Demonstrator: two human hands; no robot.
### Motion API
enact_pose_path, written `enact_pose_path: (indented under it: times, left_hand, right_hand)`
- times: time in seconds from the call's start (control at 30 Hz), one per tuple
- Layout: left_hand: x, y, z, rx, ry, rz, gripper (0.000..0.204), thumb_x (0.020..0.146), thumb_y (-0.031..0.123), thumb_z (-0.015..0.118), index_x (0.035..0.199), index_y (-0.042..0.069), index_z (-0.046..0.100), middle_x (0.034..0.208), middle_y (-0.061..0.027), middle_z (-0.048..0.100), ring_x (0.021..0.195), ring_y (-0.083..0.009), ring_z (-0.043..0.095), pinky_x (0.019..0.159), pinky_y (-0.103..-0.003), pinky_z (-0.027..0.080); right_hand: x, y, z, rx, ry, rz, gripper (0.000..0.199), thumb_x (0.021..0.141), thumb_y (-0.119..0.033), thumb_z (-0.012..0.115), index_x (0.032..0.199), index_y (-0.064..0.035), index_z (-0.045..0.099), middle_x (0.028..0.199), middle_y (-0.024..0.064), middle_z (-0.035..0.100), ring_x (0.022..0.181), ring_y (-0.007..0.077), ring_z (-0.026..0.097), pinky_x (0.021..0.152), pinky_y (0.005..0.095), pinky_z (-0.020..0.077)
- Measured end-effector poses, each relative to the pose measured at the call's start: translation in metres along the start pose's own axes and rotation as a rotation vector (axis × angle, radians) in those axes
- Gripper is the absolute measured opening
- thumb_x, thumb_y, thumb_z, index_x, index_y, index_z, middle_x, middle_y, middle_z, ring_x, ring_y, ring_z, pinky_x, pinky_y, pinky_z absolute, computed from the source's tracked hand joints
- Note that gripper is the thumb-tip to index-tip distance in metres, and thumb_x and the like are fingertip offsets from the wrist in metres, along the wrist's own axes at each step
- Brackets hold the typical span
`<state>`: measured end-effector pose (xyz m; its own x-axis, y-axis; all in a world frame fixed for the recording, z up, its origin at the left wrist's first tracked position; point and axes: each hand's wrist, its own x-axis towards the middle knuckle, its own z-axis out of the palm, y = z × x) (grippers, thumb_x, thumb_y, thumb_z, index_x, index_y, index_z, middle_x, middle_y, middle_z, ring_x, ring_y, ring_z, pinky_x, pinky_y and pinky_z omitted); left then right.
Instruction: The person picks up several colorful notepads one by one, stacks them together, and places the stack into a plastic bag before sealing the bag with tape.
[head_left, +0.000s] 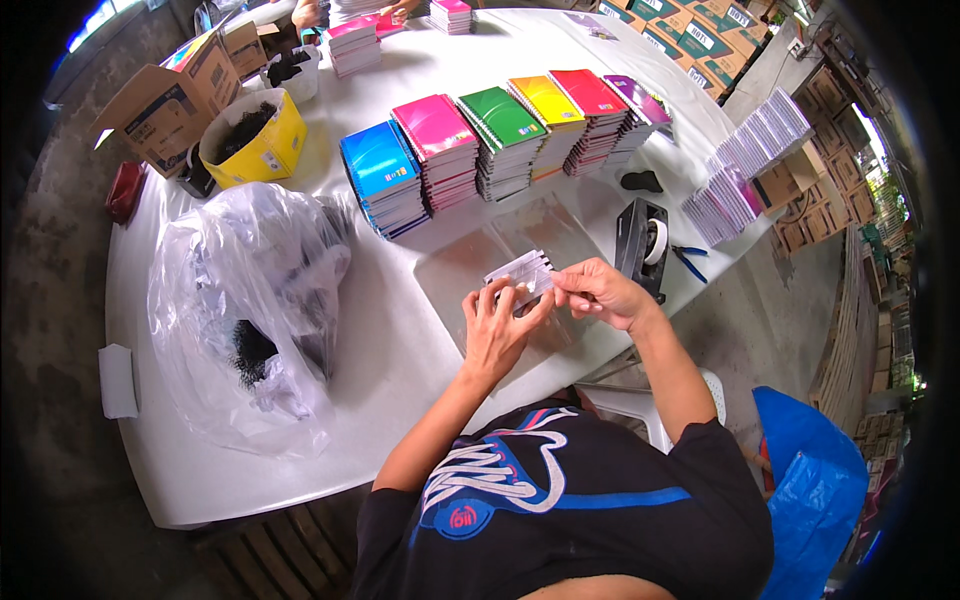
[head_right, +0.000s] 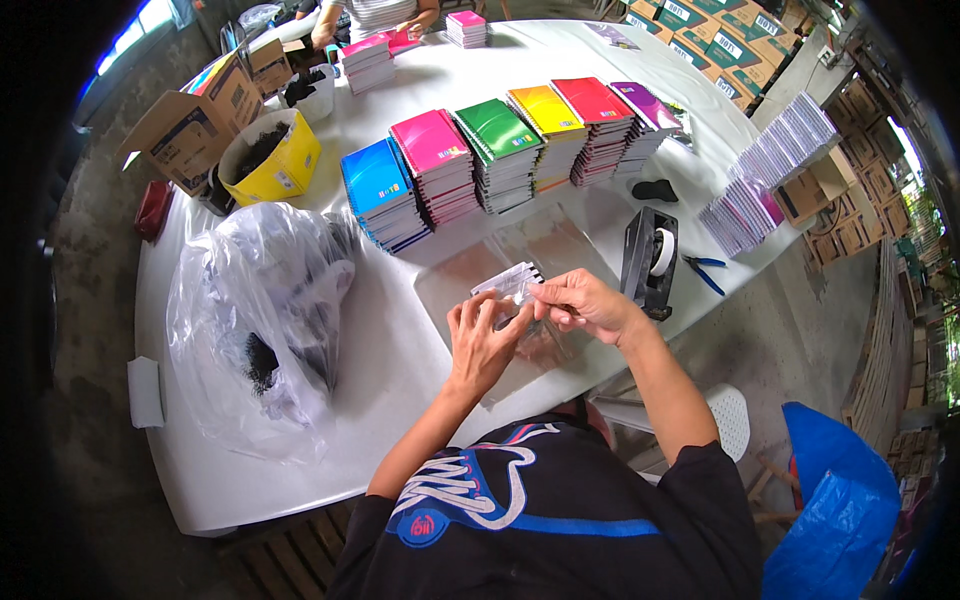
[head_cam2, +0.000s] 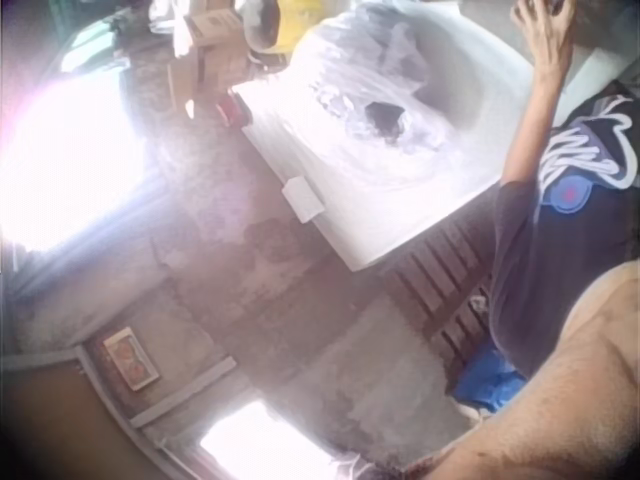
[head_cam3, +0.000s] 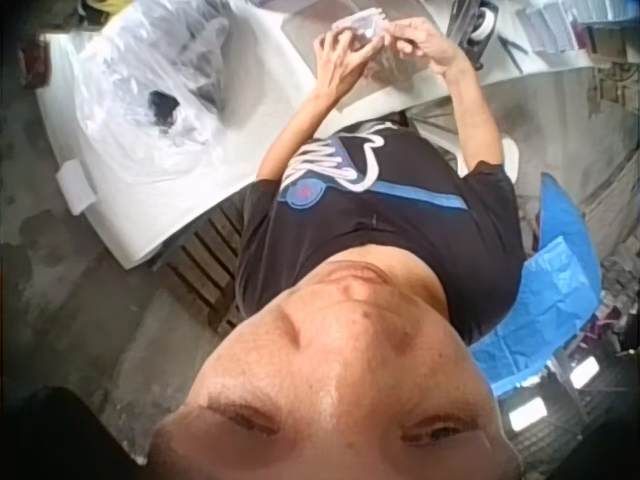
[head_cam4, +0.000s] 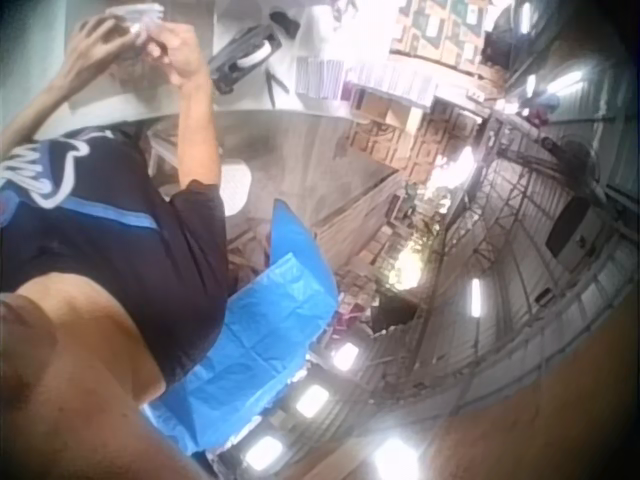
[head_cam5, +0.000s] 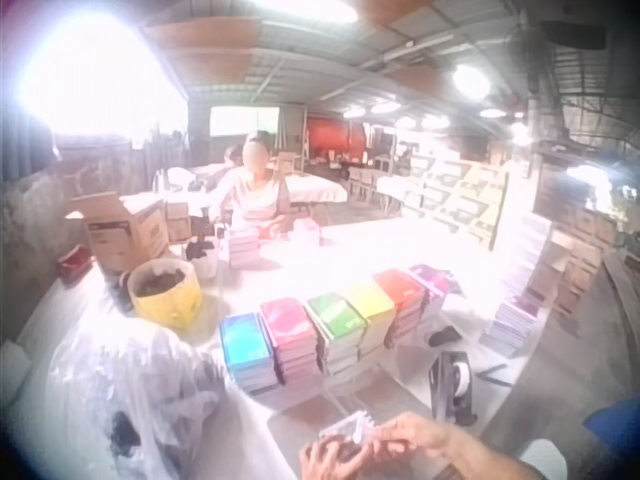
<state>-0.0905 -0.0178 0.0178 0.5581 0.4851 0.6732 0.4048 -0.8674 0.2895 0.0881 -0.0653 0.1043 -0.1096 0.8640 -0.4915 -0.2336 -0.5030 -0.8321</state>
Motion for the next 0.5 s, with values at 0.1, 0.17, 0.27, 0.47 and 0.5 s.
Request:
enact_pose_path:
  times: [0.1,0.17,0.27,0.47,0.5]
  left_hand:
    - [-0.002,0.0,0.001,0.052,-0.012,0.037,0.051,0.068,0.015,0.064,0.114,0.035,0.053,0.101,0.0012,0.053,0.103,-0.0226,0.05,0.079,-0.043,0.037]
    - [-0.001,0.001,0.001,0.09,-0.01,0.063,0.05,0.07,0.015,0.063,0.114,0.037,0.053,0.101,0.0009,0.053,0.103,-0.0228,0.05,0.078,-0.043,0.037]
    - [-0.002,0.001,0.0,0.114,-0.033,0.105,0.05,0.072,0.016,0.062,0.115,0.039,0.052,0.102,0.0007,0.053,0.103,-0.0233,0.05,0.078,-0.043,0.037]
    - [-0.003,-0.004,0.004,0.01,-0.003,0.079,0.053,0.074,0.013,0.062,0.121,0.033,0.048,0.1,-0.0013,0.055,0.102,-0.0227,0.05,0.079,-0.043,0.037]
    - [-0.002,-0.003,0.004,-0.018,-0.001,0.047,0.051,0.073,0.012,0.065,0.119,0.027,0.048,0.099,-0.0017,0.057,0.101,-0.0229,0.052,0.079,-0.043,0.038]
  right_hand:
    - [-0.007,0.0,-0.01,0.064,-0.029,0.074,0.031,0.092,-0.028,0.057,0.072,-0.0046,0.061,0.047,-0.0071,0.044,0.038,0.0016,0.034,0.049,0.02,0.0357]
    - [-0.012,-0.003,-0.014,0.082,-0.05,0.116,0.03,0.092,-0.028,0.056,0.073,-0.005,0.061,0.044,-0.0082,0.041,0.037,0.0015,0.032,0.049,0.0206,0.0359]
    - [-0.021,-0.008,-0.017,0.055,-0.047,0.158,0.029,0.093,-0.028,0.055,0.075,-0.0054,0.061,0.043,-0.0091,0.038,0.037,0.0016,0.03,0.047,0.0206,0.0319]
    - [-0.035,-0.043,-0.032,0.013,-0.002,0.001,0.028,0.092,-0.028,0.056,0.077,-0.0051,0.06,0.043,-0.0101,0.036,0.036,0.0014,0.027,0.044,0.0195,0.0276]
    - [-0.035,-0.045,-0.03,0.022,-0.042,-0.01,0.028,0.092,-0.028,0.057,0.078,-0.0049,0.061,0.049,-0.0081,0.042,0.041,0.0006,0.032,0.045,0.0184,0.0286]
